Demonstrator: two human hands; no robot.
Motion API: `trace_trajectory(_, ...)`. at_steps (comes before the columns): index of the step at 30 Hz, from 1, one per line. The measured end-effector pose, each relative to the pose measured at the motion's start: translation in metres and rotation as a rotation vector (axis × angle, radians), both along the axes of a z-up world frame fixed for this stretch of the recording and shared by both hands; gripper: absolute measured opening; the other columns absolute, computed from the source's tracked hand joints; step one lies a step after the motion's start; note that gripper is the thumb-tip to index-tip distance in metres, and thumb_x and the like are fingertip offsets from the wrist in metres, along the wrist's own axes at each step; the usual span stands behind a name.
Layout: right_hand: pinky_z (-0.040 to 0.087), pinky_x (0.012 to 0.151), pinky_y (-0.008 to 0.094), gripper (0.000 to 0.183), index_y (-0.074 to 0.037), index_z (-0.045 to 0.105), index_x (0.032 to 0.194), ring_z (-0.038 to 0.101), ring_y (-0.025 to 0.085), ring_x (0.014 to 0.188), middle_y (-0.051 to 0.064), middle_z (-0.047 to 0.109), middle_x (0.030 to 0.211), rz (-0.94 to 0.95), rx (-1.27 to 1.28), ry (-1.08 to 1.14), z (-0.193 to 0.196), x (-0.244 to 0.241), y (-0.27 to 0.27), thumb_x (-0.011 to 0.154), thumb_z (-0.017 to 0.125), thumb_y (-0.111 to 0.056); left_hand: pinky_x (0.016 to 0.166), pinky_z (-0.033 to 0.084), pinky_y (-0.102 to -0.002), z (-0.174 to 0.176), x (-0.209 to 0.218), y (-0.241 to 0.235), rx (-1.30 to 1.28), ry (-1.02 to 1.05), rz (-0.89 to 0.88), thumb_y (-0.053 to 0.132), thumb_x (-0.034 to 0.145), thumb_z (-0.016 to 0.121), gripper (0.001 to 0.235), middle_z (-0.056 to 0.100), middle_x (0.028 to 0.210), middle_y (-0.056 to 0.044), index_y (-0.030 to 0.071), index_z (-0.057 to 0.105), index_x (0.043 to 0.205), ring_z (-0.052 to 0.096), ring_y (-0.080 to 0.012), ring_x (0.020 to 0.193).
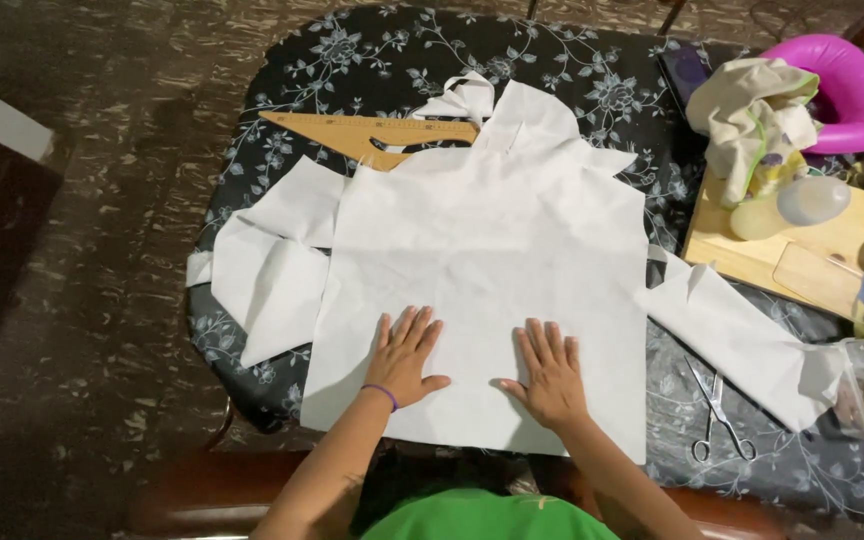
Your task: The person cuts a white fabric garment laid out on a table using scissors. They trim the edges and separate sections of the fabric, occasionally folding and smoothing the material to align it for cutting.
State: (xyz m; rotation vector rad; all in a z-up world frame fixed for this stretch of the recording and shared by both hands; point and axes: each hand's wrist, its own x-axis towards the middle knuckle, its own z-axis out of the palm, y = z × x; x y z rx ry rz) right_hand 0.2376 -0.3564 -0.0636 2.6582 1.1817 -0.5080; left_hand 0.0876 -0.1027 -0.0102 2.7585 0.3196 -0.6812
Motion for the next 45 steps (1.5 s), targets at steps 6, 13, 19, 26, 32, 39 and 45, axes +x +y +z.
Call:
trace_trajectory(6, 0.009, 0.134, 0.056, 0.105, -0.031, 0.014, 0.176, 0.008, 0.031, 0.168, 0.002, 0.009, 0.184, -0.127, 0.009, -0.126, -0.03, 0.026, -0.055, 0.094, 0.028, -0.095, 0.135, -0.009, -0.061, 0.005, 0.0, 0.0, 0.038, 0.048, -0.01, 0.086, 0.095, 0.031, 0.103, 0.0, 0.185, -0.005, 0.023, 0.012, 0.175, -0.003, -0.028, 0.169)
trace_trajectory(13, -0.001, 0.134, 0.056, 0.099, -0.033, 0.01, 0.176, 0.0, 0.029, 0.169, -0.001, 0.002, 0.185, -0.274, 0.099, -0.123, -0.053, 0.047, -0.1, 0.098, 0.022, -0.092, 0.134, -0.009, -0.06, 0.013, 0.001, 0.0, 0.037, 0.063, -0.01, 0.086, 0.096, 0.028, 0.103, 0.0, 0.185, -0.004, 0.023, 0.012, 0.175, -0.003, -0.028, 0.169)
trace_trajectory(19, 0.002, 0.133, 0.057, 0.103, -0.029, 0.01, 0.176, 0.0, 0.029, 0.169, 0.001, 0.004, 0.184, -0.227, 0.224, -0.172, -0.052, 0.046, -0.101, 0.095, 0.022, -0.092, 0.135, -0.007, -0.06, -0.065, -0.009, 0.005, 0.262, -0.33, -0.061, 0.089, 0.093, 0.03, 0.105, 0.001, 0.184, -0.004, 0.023, 0.012, 0.174, -0.003, -0.0283, 0.17)
trace_trajectory(26, -0.002, 0.132, 0.056, 0.105, -0.026, 0.007, 0.175, -0.007, 0.029, 0.168, 0.001, -0.001, 0.183, -0.216, 0.296, -0.154, -0.052, 0.046, -0.101, 0.092, 0.021, -0.09, 0.136, -0.005, -0.061, -0.103, -0.015, 0.009, 0.484, -0.753, -0.119, 0.091, 0.089, 0.034, 0.11, 0.002, 0.184, -0.006, 0.021, 0.012, 0.172, -0.003, -0.0297, 0.171)
trace_trajectory(32, 0.005, 0.134, 0.059, 0.098, -0.031, 0.018, 0.176, 0.007, 0.029, 0.169, 0.001, 0.01, 0.185, -0.288, 0.184, -0.076, -0.052, 0.05, -0.102, 0.098, 0.031, -0.088, 0.134, -0.011, -0.062, 0.011, 0.003, -0.005, 0.039, 0.096, 0.042, 0.082, 0.099, 0.039, 0.102, -0.003, 0.185, -0.005, 0.023, 0.01, 0.176, -0.005, -0.0296, 0.169)
trace_trajectory(39, 0.043, 0.118, 0.054, 0.082, -0.011, 0.056, 0.157, 0.053, 0.038, 0.149, 0.019, 0.059, 0.155, -0.254, 0.601, -0.403, -0.038, 0.087, -0.155, 0.094, 0.07, -0.062, 0.131, -0.011, -0.066, 0.021, -0.014, -0.011, 0.018, 0.052, 0.241, 0.083, 0.099, 0.039, 0.103, -0.004, 0.185, -0.008, 0.022, 0.01, 0.176, -0.008, -0.0336, 0.169)
trace_trajectory(45, 0.05, 0.116, 0.044, 0.052, -0.006, 0.074, 0.134, 0.067, 0.034, 0.141, 0.014, 0.076, 0.134, -0.312, 0.612, -0.705, -0.04, 0.143, -0.223, 0.09, 0.087, -0.03, 0.13, -0.011, -0.069, -0.005, -0.027, -0.01, 0.05, 0.171, 0.285, 0.088, 0.097, 0.043, 0.111, -0.011, 0.184, -0.009, 0.023, 0.001, 0.177, -0.012, -0.0339, 0.168)
